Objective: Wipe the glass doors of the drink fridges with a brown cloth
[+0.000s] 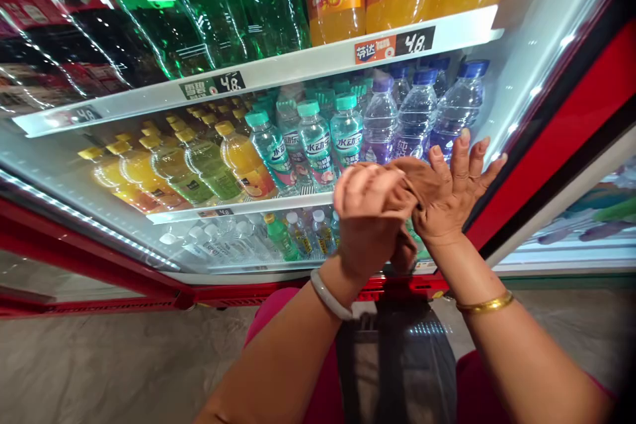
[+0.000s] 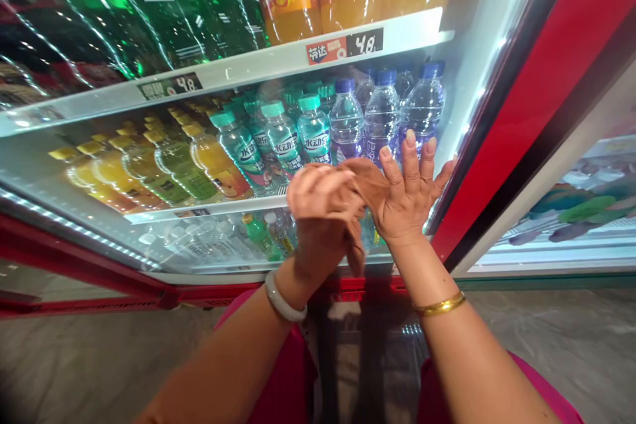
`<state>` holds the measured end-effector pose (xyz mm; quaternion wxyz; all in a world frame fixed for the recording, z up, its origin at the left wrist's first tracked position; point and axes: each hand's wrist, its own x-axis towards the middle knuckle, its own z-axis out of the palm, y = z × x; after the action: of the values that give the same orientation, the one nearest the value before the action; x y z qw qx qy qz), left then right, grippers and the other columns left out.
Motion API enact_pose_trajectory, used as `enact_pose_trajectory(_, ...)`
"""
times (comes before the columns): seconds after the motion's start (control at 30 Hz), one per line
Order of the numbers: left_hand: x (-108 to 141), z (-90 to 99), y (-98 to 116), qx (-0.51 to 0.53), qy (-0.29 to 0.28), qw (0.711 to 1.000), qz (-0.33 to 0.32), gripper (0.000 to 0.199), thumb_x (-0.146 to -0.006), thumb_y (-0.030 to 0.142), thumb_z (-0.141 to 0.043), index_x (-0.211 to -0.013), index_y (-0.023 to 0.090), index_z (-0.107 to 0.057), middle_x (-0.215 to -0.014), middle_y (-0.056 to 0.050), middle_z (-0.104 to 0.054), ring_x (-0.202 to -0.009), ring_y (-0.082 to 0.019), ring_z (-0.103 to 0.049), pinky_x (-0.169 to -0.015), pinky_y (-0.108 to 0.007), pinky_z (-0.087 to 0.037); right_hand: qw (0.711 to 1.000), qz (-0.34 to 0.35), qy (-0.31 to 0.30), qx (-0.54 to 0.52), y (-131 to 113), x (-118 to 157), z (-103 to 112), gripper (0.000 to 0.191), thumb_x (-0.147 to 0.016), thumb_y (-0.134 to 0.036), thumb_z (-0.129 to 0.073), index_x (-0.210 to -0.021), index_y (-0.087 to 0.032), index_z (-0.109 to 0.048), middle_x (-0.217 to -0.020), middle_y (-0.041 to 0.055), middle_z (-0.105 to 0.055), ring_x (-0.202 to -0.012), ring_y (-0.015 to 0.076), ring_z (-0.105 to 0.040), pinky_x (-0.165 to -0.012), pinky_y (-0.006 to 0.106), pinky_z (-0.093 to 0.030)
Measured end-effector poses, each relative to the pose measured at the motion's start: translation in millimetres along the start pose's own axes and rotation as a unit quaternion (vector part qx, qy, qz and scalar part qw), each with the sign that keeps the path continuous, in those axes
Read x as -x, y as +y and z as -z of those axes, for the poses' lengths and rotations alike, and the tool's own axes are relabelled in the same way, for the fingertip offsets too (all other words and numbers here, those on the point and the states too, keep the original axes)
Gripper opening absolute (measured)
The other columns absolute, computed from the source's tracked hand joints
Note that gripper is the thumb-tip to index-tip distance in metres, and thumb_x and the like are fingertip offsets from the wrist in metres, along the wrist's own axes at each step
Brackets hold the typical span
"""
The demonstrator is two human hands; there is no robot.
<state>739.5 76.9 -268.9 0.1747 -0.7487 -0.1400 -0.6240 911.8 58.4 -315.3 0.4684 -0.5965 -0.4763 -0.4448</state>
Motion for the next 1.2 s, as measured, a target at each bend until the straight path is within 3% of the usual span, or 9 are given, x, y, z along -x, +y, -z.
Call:
enact_pose_trajectory(0.17,-1.2,5.2,-2.6,-0.007,-0.047,0.998,-0.040,0.011,-0.096,0.037,-0.063,-0.097,0.030,-0.073,-0.114,0.001,-0.073,-0.120,-0.019,-0.060,-0.119,-0.042,-0.041,0.999,0.037,0.030,-0.003,0.7,-1.0,-0.7,0.062,-0.099,-0.046,-0.047,-0.159,-0.040,-0.031,-0.166,0.0043,-0.037,-0.161,0.0278,-0.019,-0.127,0.068,-0.010)
enact_pose_trajectory(0.3,-21.7,21.3,-28.3,-0.011,0.091,0.994,0.065,0.010,-0.096,0.032,-0.062,-0.093,0.028,-0.071,-0.121,-0.001,-0.068,-0.127,-0.022,-0.057,-0.114,-0.048,-0.045,1.000,0.022,-0.009,-0.021,-3.2,-1.0,6.3,0.061,-0.100,-0.038,-0.039,-0.160,-0.037,-0.030,-0.168,0.0058,-0.034,-0.161,0.0319,-0.014,-0.123,0.074,-0.011)
enact_pose_trajectory(0.37,-20.1,20.1,-28.4,-0.012,0.116,0.988,0.100,0.011,-0.098,0.026,-0.059,-0.097,0.029,-0.070,-0.120,-0.001,-0.068,-0.126,-0.021,-0.057,-0.113,-0.046,-0.046,1.000,0.012,-0.018,-0.012,-3.8,-0.4,6.8,0.060,-0.100,-0.039,-0.036,-0.160,-0.034,-0.031,-0.167,0.0073,-0.036,-0.161,0.0337,-0.015,-0.122,0.076,-0.012)
enact_pose_trajectory(0.57,10.3,0.3,-1.2,0.021,-0.069,0.996,-0.048,0.007,-0.094,0.032,-0.066,-0.095,0.031,-0.073,-0.113,0.004,-0.074,-0.119,-0.017,-0.061,-0.124,-0.040,-0.035,1.000,0.002,0.016,-0.005,-2.2,0.1,-0.3,0.060,-0.098,-0.053,-0.048,-0.156,-0.042,-0.037,-0.166,0.0045,-0.037,-0.160,0.0315,-0.018,-0.127,0.066,-0.008)
enact_pose_trajectory(0.7,-5.8,13.7,-20.4,0.000,-0.020,0.999,-0.042,0.009,-0.095,0.033,-0.065,-0.091,0.030,-0.072,-0.113,0.002,-0.073,-0.121,-0.019,-0.060,-0.119,-0.044,-0.041,0.999,0.017,0.008,-0.032,-3.7,-0.7,3.2,0.059,-0.099,-0.044,-0.044,-0.157,-0.037,-0.036,-0.166,0.0060,-0.037,-0.160,0.0330,-0.018,-0.123,0.074,-0.009)
enact_pose_trajectory(0.83,-19.5,24.8,-35.2,0.012,0.099,0.992,0.075,0.006,-0.093,0.025,-0.066,-0.094,0.029,-0.071,-0.122,-0.001,-0.067,-0.128,-0.023,-0.054,-0.113,-0.048,-0.044,1.000,0.009,-0.019,-0.014,-3.8,-0.2,6.7,0.058,-0.100,-0.041,-0.036,-0.157,-0.032,-0.038,-0.165,0.0087,-0.038,-0.161,0.0332,-0.016,-0.122,0.075,-0.011)
enact_pose_trajectory(1.07,4.3,10.7,-4.9,0.048,-0.092,0.993,-0.055,0.012,-0.093,0.026,-0.066,-0.087,0.031,-0.073,-0.113,0.005,-0.074,-0.120,-0.018,-0.059,-0.121,-0.045,-0.035,0.999,0.024,0.022,-0.003,-1.8,-0.4,0.8,0.062,-0.099,-0.053,-0.042,-0.159,-0.042,-0.029,-0.168,0.0029,-0.034,-0.160,0.0331,-0.020,-0.125,0.070,-0.010)
enact_pose_trajectory(1.13,-4.1,17.2,-12.1,0.042,-0.075,0.995,-0.051,0.010,-0.093,0.029,-0.066,-0.086,0.030,-0.072,-0.113,0.004,-0.074,-0.119,-0.019,-0.060,-0.119,-0.046,-0.038,1.000,0.015,0.009,-0.006,-3.1,-0.8,2.0,0.061,-0.100,-0.049,-0.040,-0.160,-0.041,-0.029,-0.168,0.0038,-0.034,-0.161,0.0334,-0.017,-0.125,0.071,-0.011)
enact_pose_trajectory(1.2,-18.3,27.9,-27.6,0.013,0.000,1.000,-0.010,0.011,-0.093,0.034,-0.066,-0.085,0.028,-0.070,-0.114,0.001,-0.072,-0.119,-0.022,-0.060,-0.114,-0.049,-0.043,1.000,0.016,0.001,-0.012,-4.7,-1.2,4.4,0.059,-0.101,-0.044,-0.036,-0.160,-0.039,-0.029,-0.167,0.0050,-0.035,-0.161,0.0333,-0.016,-0.124,0.072,-0.012)
